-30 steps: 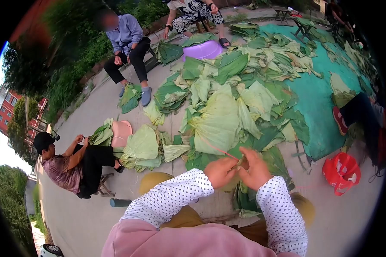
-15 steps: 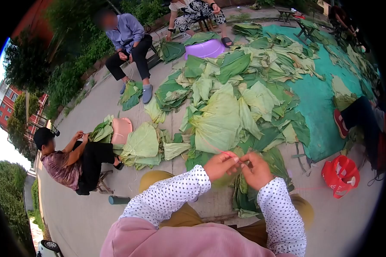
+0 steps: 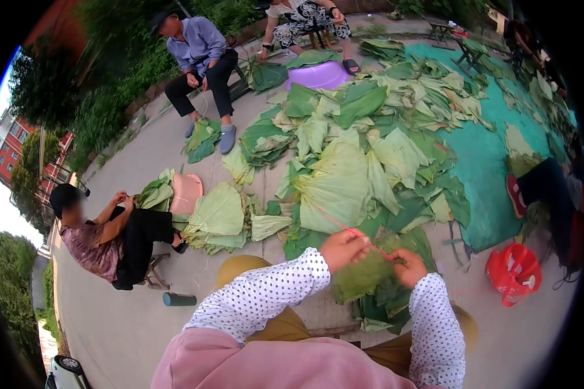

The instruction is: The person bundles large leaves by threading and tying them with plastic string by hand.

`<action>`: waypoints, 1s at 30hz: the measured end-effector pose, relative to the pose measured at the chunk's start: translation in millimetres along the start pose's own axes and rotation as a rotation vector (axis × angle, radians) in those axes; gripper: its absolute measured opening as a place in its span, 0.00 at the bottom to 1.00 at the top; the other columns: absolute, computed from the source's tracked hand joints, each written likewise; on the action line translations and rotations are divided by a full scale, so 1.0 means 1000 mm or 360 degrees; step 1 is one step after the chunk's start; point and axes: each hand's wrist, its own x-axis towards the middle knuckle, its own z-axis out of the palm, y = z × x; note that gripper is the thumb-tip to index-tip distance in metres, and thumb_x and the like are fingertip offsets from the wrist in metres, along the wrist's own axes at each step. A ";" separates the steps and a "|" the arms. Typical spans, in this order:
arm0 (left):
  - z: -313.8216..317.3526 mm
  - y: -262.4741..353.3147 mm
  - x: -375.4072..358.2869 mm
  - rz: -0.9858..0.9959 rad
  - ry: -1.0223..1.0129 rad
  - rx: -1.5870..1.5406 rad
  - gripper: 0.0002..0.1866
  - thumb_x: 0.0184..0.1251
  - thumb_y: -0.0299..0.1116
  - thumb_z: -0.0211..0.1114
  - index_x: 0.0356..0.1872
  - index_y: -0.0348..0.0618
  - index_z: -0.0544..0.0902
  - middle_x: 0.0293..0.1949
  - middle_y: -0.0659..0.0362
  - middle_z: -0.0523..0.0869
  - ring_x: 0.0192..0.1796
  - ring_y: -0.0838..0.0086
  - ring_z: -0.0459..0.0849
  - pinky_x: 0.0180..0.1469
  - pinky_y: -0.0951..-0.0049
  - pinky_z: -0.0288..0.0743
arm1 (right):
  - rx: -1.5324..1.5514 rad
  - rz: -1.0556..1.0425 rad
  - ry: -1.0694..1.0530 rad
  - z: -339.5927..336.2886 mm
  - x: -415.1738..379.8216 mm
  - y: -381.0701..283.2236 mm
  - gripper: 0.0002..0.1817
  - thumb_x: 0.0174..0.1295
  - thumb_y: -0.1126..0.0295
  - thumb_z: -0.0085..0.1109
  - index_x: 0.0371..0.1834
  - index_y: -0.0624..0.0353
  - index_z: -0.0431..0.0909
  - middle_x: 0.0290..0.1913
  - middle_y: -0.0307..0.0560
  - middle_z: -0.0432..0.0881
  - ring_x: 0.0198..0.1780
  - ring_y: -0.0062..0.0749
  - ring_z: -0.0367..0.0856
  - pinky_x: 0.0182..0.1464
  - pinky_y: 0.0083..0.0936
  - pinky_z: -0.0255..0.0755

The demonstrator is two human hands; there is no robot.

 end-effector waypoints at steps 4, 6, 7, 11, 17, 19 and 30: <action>-0.003 -0.007 0.004 -0.0005 0.0000 0.0021 0.11 0.73 0.39 0.62 0.44 0.41 0.80 0.35 0.62 0.85 0.35 0.79 0.82 0.36 0.77 0.77 | 0.0018 -0.0216 -0.0047 -0.007 0.003 0.059 0.15 0.51 0.83 0.48 0.38 0.63 0.83 0.39 0.45 0.86 0.42 0.28 0.81 0.50 0.25 0.74; -0.003 -0.010 0.004 -0.0009 -0.0007 0.0032 0.11 0.73 0.39 0.62 0.44 0.42 0.80 0.35 0.63 0.85 0.35 0.80 0.82 0.36 0.77 0.77 | 0.0056 0.0043 -0.0118 -0.010 0.000 0.077 0.11 0.53 0.83 0.52 0.35 0.64 0.84 0.42 0.48 0.87 0.46 0.30 0.83 0.52 0.26 0.75; -0.003 -0.009 0.003 -0.0024 0.0001 0.0053 0.11 0.73 0.39 0.62 0.44 0.42 0.80 0.35 0.63 0.85 0.35 0.80 0.82 0.35 0.77 0.77 | 0.0057 0.0041 -0.0122 -0.011 -0.002 0.086 0.11 0.53 0.83 0.52 0.35 0.64 0.84 0.42 0.48 0.87 0.46 0.30 0.83 0.52 0.26 0.75; -0.001 -0.008 0.000 -0.0056 0.0012 0.0084 0.11 0.73 0.39 0.62 0.45 0.42 0.81 0.34 0.63 0.85 0.34 0.81 0.82 0.35 0.78 0.76 | -0.0189 0.0327 -0.0127 -0.017 -0.005 0.149 0.12 0.55 0.82 0.57 0.39 0.59 0.86 0.42 0.48 0.88 0.46 0.35 0.85 0.52 0.27 0.76; -0.002 -0.011 0.006 -0.0057 -0.0028 0.0057 0.11 0.73 0.39 0.61 0.45 0.42 0.81 0.34 0.63 0.85 0.34 0.82 0.82 0.35 0.79 0.76 | -0.1527 0.0745 -0.0204 -0.038 -0.021 0.115 0.19 0.63 0.69 0.59 0.56 0.35 0.84 0.69 0.39 0.74 0.75 0.41 0.63 0.73 0.54 0.56; 0.002 -0.009 0.005 -0.0075 -0.0035 0.0046 0.11 0.73 0.39 0.61 0.45 0.42 0.81 0.34 0.63 0.85 0.34 0.81 0.82 0.35 0.79 0.76 | -0.1499 0.1251 -0.0209 -0.039 -0.021 0.115 0.24 0.66 0.60 0.56 0.66 0.24 0.74 0.78 0.33 0.57 0.81 0.41 0.45 0.76 0.64 0.38; 0.015 -0.016 -0.001 -0.0128 -0.0055 -0.0039 0.11 0.73 0.38 0.62 0.44 0.42 0.80 0.35 0.63 0.85 0.35 0.81 0.82 0.36 0.78 0.77 | 0.0161 0.0261 -0.0260 0.000 -0.002 0.097 0.26 0.61 0.74 0.59 0.65 0.61 0.71 0.63 0.56 0.77 0.66 0.41 0.75 0.68 0.34 0.67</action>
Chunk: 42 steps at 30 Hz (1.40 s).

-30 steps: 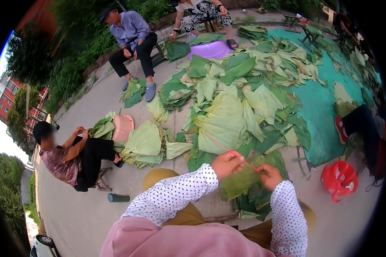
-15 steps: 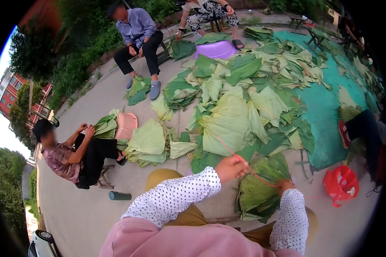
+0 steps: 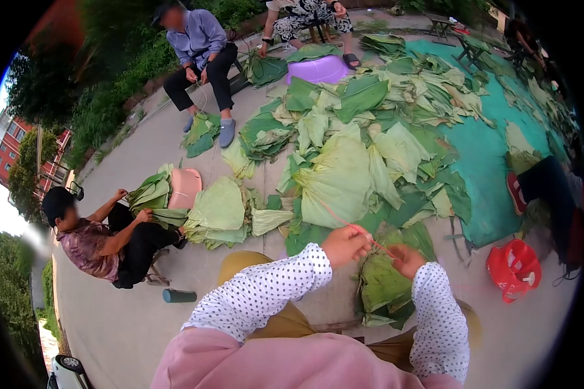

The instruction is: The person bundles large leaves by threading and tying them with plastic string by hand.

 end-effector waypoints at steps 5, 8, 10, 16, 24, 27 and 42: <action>-0.007 -0.014 0.014 0.0137 -0.0401 0.0196 0.13 0.73 0.38 0.63 0.50 0.42 0.81 0.37 0.65 0.84 0.39 0.81 0.81 0.42 0.77 0.77 | -0.0024 -0.0221 0.0041 0.021 -0.040 -0.130 0.09 0.71 0.70 0.56 0.47 0.64 0.78 0.33 0.39 0.78 0.34 0.21 0.76 0.39 0.23 0.73; -0.035 -0.004 0.024 0.0106 -0.0599 0.0340 0.19 0.70 0.36 0.66 0.58 0.43 0.78 0.46 0.63 0.83 0.47 0.80 0.81 0.48 0.74 0.77 | -0.0224 -0.0371 0.0334 0.011 -0.027 -0.152 0.10 0.74 0.67 0.53 0.40 0.62 0.80 0.27 0.34 0.75 0.30 0.17 0.72 0.34 0.20 0.69; -0.061 -0.022 0.044 -0.0034 -0.0314 0.0571 0.19 0.70 0.36 0.65 0.58 0.42 0.77 0.45 0.61 0.84 0.46 0.78 0.83 0.45 0.73 0.78 | -0.0343 -0.0327 0.0381 0.006 -0.017 -0.160 0.10 0.74 0.67 0.53 0.39 0.62 0.80 0.26 0.35 0.74 0.30 0.18 0.72 0.33 0.22 0.69; -0.171 -0.079 0.138 -0.0576 0.0661 0.0536 0.16 0.70 0.38 0.58 0.56 0.47 0.79 0.45 0.60 0.85 0.40 0.73 0.85 0.36 0.68 0.82 | -0.0735 -0.0560 0.0389 0.009 -0.004 -0.155 0.09 0.71 0.66 0.57 0.38 0.62 0.79 0.28 0.49 0.78 0.30 0.41 0.76 0.34 0.34 0.71; -0.311 -0.175 0.243 -0.0328 0.1007 0.0930 0.16 0.73 0.34 0.55 0.58 0.47 0.79 0.50 0.57 0.85 0.50 0.67 0.84 0.50 0.63 0.77 | -0.0765 -0.0547 0.0283 0.011 0.002 -0.154 0.08 0.69 0.67 0.57 0.37 0.61 0.78 0.33 0.53 0.81 0.36 0.52 0.81 0.37 0.40 0.75; -0.294 -0.151 0.253 -0.0459 0.1203 0.0959 0.16 0.70 0.34 0.56 0.55 0.43 0.82 0.51 0.50 0.86 0.54 0.63 0.83 0.60 0.61 0.72 | -0.0780 -0.0525 0.0259 0.009 0.016 -0.148 0.07 0.68 0.69 0.58 0.37 0.61 0.79 0.33 0.53 0.81 0.35 0.51 0.81 0.37 0.39 0.75; -0.221 -0.040 0.204 0.0252 0.1163 -0.0070 0.17 0.59 0.23 0.62 0.51 0.40 0.81 0.45 0.56 0.86 0.44 0.71 0.84 0.51 0.71 0.77 | -0.0814 -0.0494 0.0628 0.005 -0.007 -0.166 0.08 0.70 0.66 0.56 0.40 0.60 0.79 0.30 0.56 0.81 0.31 0.55 0.81 0.34 0.43 0.73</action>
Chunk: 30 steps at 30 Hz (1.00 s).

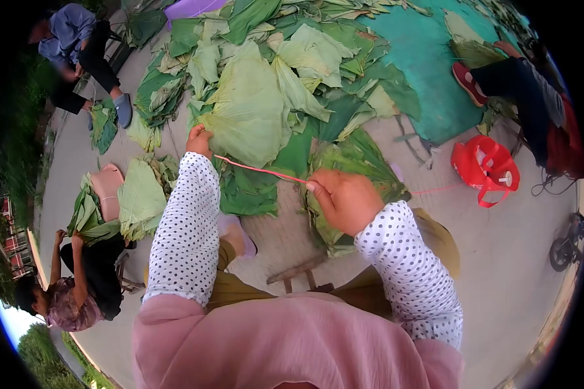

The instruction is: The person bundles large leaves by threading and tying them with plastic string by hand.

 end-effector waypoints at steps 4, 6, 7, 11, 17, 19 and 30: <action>0.008 0.078 -0.065 -0.0025 -0.0330 -0.0502 0.19 0.62 0.19 0.55 0.55 0.38 0.77 0.47 0.55 0.85 0.46 0.67 0.84 0.52 0.65 0.79 | 0.0007 -0.0060 0.0150 -0.002 0.001 0.005 0.08 0.69 0.67 0.57 0.39 0.60 0.79 0.24 0.55 0.78 0.25 0.53 0.77 0.30 0.39 0.70; 0.003 0.113 -0.104 0.0037 -0.0516 -0.0469 0.15 0.66 0.24 0.57 0.53 0.40 0.77 0.49 0.55 0.84 0.48 0.66 0.84 0.53 0.66 0.78 | 0.0008 -0.0055 0.0160 -0.014 -0.008 -0.004 0.09 0.69 0.65 0.55 0.40 0.59 0.78 0.28 0.57 0.81 0.31 0.57 0.80 0.34 0.46 0.72; -0.002 0.115 -0.119 0.0085 -0.0655 -0.0496 0.13 0.68 0.26 0.60 0.53 0.40 0.79 0.45 0.59 0.85 0.46 0.72 0.83 0.53 0.68 0.76 | 0.0013 -0.0062 0.0169 -0.018 -0.016 -0.007 0.09 0.69 0.65 0.55 0.40 0.59 0.78 0.28 0.57 0.81 0.31 0.57 0.80 0.34 0.46 0.72; -0.005 0.137 -0.178 0.0248 -0.0787 -0.0301 0.09 0.71 0.29 0.61 0.49 0.40 0.81 0.44 0.63 0.85 0.46 0.79 0.79 0.54 0.76 0.71 | 0.0068 -0.0052 0.0191 -0.021 -0.022 -0.006 0.09 0.69 0.64 0.55 0.39 0.58 0.78 0.28 0.57 0.81 0.31 0.58 0.80 0.34 0.47 0.72; 0.004 0.129 -0.205 0.0307 -0.0722 -0.0278 0.10 0.71 0.29 0.61 0.49 0.40 0.81 0.42 0.65 0.84 0.45 0.81 0.79 0.53 0.77 0.71 | 0.0052 -0.0059 0.0196 -0.012 -0.009 0.004 0.09 0.68 0.64 0.56 0.38 0.58 0.79 0.29 0.57 0.82 0.32 0.58 0.80 0.35 0.48 0.73; 0.006 0.125 -0.206 0.0287 -0.0703 -0.0335 0.10 0.71 0.28 0.60 0.50 0.40 0.81 0.43 0.65 0.84 0.45 0.82 0.79 0.52 0.78 0.72 | 0.0056 -0.0036 0.0187 -0.012 -0.007 0.005 0.09 0.68 0.64 0.56 0.38 0.58 0.79 0.30 0.57 0.82 0.33 0.58 0.81 0.35 0.47 0.73; 0.019 0.139 -0.215 0.0581 -0.0567 -0.0173 0.12 0.71 0.26 0.61 0.53 0.38 0.79 0.45 0.63 0.84 0.44 0.82 0.78 0.50 0.78 0.72 | -0.0019 -0.0035 0.0166 -0.015 -0.004 -0.002 0.08 0.67 0.66 0.56 0.38 0.59 0.79 0.29 0.58 0.82 0.32 0.58 0.81 0.35 0.48 0.73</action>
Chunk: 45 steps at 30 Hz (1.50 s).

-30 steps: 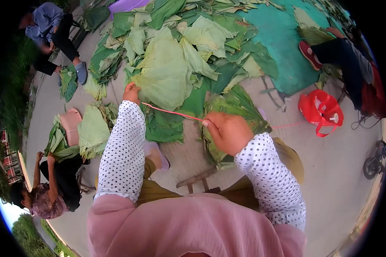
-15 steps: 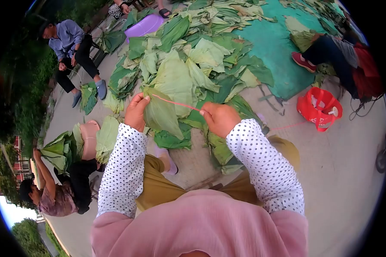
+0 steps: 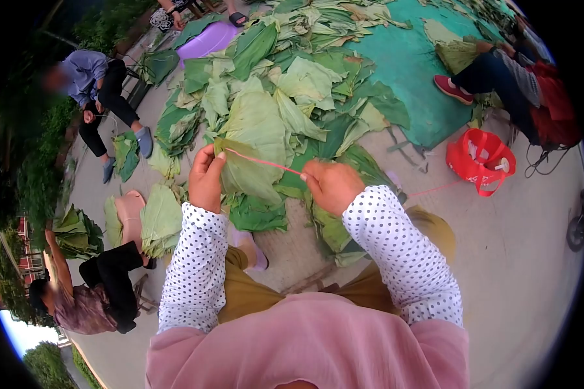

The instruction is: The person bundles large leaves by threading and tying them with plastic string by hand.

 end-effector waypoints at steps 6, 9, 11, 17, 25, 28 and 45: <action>0.006 -0.003 -0.005 0.0316 0.0067 0.0366 0.12 0.69 0.27 0.65 0.51 0.38 0.80 0.41 0.65 0.85 0.41 0.83 0.79 0.45 0.80 0.73 | 0.0004 -0.0073 0.0054 0.002 0.001 0.003 0.07 0.68 0.67 0.57 0.37 0.59 0.80 0.25 0.57 0.80 0.28 0.55 0.80 0.31 0.42 0.72; 0.006 -0.009 -0.002 0.0384 0.0098 0.0454 0.12 0.68 0.27 0.67 0.51 0.37 0.81 0.40 0.62 0.85 0.41 0.81 0.80 0.46 0.79 0.75 | 0.0023 -0.0036 0.0016 -0.001 0.001 0.002 0.07 0.66 0.66 0.57 0.38 0.58 0.80 0.27 0.58 0.82 0.30 0.58 0.80 0.33 0.48 0.73; 0.008 -0.018 -0.001 0.0416 0.0106 0.0504 0.13 0.68 0.28 0.67 0.50 0.37 0.81 0.40 0.60 0.86 0.42 0.79 0.81 0.47 0.77 0.76 | 0.0022 -0.0022 0.0001 -0.003 -0.001 0.004 0.08 0.66 0.66 0.56 0.38 0.58 0.80 0.27 0.58 0.81 0.30 0.58 0.80 0.33 0.48 0.73; 0.041 -0.013 -0.025 0.0717 -0.0072 0.0950 0.15 0.66 0.28 0.67 0.53 0.39 0.81 0.43 0.49 0.87 0.45 0.59 0.85 0.49 0.66 0.78 | -0.0028 0.0015 -0.0022 -0.006 -0.003 0.007 0.09 0.67 0.64 0.56 0.37 0.58 0.80 0.25 0.57 0.81 0.29 0.57 0.80 0.33 0.50 0.72; 0.078 -0.025 -0.061 0.0501 -0.0746 0.0935 0.25 0.66 0.22 0.57 0.66 0.39 0.74 0.51 0.47 0.84 0.46 0.67 0.84 0.48 0.70 0.78 | 0.0057 0.0338 -0.0211 -0.006 0.001 0.002 0.15 0.65 0.64 0.59 0.50 0.59 0.74 0.36 0.56 0.83 0.36 0.56 0.82 0.40 0.46 0.75; 0.082 -0.022 -0.056 0.0255 -0.0784 0.0747 0.30 0.62 0.22 0.57 0.69 0.39 0.70 0.54 0.43 0.80 0.49 0.56 0.82 0.52 0.64 0.77 | 0.0023 -0.0019 -0.0051 -0.004 0.004 0.010 0.24 0.60 0.64 0.64 0.57 0.63 0.70 0.52 0.58 0.78 0.51 0.55 0.79 0.52 0.43 0.74; 0.068 -0.032 -0.049 -0.0019 -0.0934 0.0458 0.33 0.62 0.16 0.51 0.72 0.39 0.66 0.66 0.52 0.76 0.65 0.69 0.75 0.59 0.73 0.73 | -0.0071 -0.0140 0.0012 0.003 -0.007 0.070 0.16 0.59 0.81 0.55 0.51 0.60 0.79 0.44 0.54 0.81 0.49 0.51 0.78 0.51 0.40 0.74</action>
